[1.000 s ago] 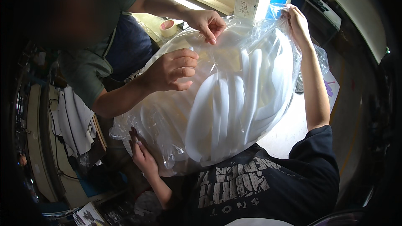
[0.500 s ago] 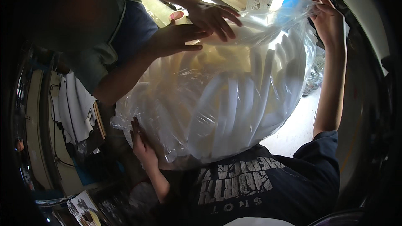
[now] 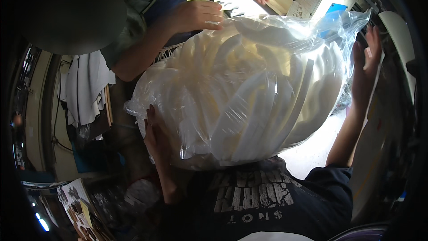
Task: The person writes on small white tags with a pink pen, then places white plastic parts into a large clear plastic bag. A coworker hands over parts and assists with the bag. The person ties the bag closed and lifts it.
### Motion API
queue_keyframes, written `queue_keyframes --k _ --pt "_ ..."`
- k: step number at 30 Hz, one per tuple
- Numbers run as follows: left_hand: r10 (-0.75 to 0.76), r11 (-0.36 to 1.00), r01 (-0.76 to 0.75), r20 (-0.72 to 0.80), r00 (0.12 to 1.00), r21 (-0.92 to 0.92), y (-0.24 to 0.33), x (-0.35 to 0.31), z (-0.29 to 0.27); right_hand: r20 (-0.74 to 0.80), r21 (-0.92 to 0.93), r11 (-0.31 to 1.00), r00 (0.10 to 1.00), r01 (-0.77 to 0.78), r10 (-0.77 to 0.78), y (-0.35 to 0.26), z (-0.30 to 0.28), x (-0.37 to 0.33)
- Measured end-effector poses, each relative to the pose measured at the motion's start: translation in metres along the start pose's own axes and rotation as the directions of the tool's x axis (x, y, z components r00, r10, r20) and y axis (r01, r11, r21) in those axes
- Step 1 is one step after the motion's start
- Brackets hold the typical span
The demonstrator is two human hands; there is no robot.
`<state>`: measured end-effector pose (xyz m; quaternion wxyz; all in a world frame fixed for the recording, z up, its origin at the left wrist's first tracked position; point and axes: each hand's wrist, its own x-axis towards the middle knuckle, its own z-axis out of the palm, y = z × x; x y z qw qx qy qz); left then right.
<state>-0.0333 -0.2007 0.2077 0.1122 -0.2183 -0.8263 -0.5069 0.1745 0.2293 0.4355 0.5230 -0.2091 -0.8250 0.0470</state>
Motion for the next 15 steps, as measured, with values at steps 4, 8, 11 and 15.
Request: queue_keyframes --k 4,8,11,15 --pt "-0.12 0.82 0.053 -0.081 0.989 -0.57 -0.01 -0.001 -0.016 0.299 0.264 0.885 0.905 -0.383 0.302 0.019 0.021 -0.032" --pt "-0.018 0.593 -0.118 -0.159 0.987 -0.797 -0.052 0.005 -0.064 0.452 0.362 0.792 0.836 -0.491 0.311 0.038 0.026 -0.042" --pt "-0.183 0.194 -0.108 -0.144 0.972 -0.975 -0.119 -0.006 -0.106 0.431 0.313 0.806 0.831 -0.503 0.352 0.042 0.025 -0.049" --pt "-0.449 0.488 0.173 -0.076 0.89 -0.856 -0.223 -0.021 -0.142 0.351 0.384 0.798 0.872 -0.465 0.34 0.049 0.024 -0.06"
